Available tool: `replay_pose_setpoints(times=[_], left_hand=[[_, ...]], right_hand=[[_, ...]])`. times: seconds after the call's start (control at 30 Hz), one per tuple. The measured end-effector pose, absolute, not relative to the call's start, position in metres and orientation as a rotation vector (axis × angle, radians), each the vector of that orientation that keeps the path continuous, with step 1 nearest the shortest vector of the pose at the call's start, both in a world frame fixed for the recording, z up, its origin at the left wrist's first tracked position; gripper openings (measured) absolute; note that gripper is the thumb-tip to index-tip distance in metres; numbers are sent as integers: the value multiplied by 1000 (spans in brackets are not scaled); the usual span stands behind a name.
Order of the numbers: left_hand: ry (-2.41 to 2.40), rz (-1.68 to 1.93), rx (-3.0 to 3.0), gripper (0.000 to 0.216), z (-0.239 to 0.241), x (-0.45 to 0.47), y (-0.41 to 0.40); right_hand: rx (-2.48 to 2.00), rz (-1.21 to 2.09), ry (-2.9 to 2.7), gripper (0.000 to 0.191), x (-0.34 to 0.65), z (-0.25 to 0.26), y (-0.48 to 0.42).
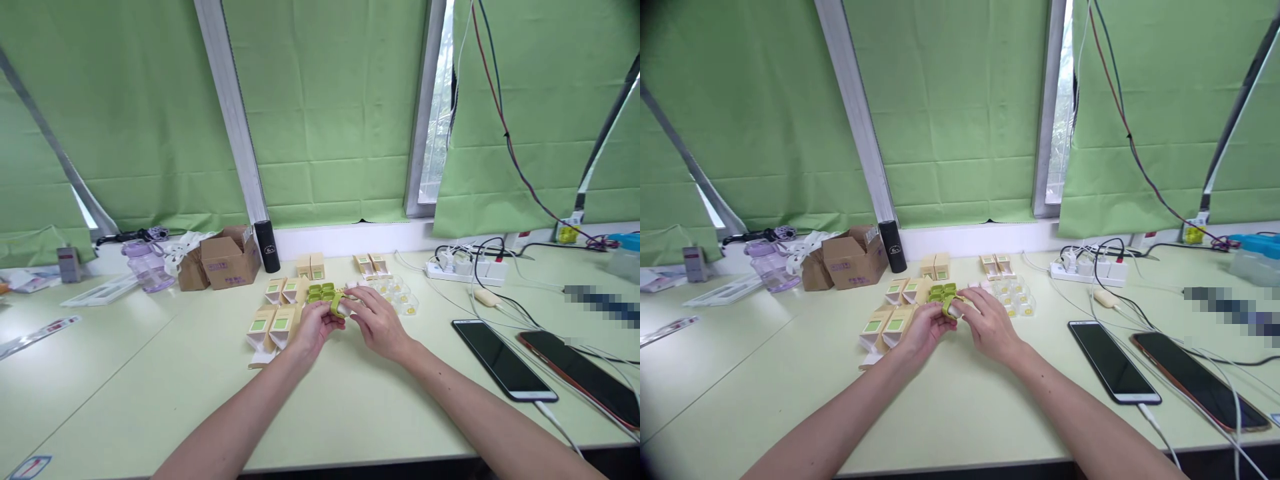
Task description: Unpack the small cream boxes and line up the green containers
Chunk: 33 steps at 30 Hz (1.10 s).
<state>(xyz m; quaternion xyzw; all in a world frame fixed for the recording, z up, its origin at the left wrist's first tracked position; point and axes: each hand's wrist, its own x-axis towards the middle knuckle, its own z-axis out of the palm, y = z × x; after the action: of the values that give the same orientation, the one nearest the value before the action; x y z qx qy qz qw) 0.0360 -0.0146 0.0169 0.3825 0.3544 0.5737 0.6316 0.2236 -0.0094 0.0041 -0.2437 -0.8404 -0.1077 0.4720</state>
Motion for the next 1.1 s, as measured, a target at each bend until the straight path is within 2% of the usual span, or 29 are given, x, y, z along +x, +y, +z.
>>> replay_pose_setpoints(times=[0.17,0.37,0.5,0.9,1.1], left_hand=[[836,1238,929,16,18,37,-18],[919,1307,1083,31,19,37,-20],[947,1404,1139,34,21,37,-20],[1005,1495,1148,27,23,34,-19],[1009,1512,1213,27,19,34,-17]], right_hand=[[-547,-48,-2007,44,225,0,-7],[-610,748,-1739,29,220,-7,-10],[-571,1081,-1539,34,215,-7,-8],[-517,1383,-1236,52,219,3,-7],[-543,1389,-1242,51,216,-2,-6]])
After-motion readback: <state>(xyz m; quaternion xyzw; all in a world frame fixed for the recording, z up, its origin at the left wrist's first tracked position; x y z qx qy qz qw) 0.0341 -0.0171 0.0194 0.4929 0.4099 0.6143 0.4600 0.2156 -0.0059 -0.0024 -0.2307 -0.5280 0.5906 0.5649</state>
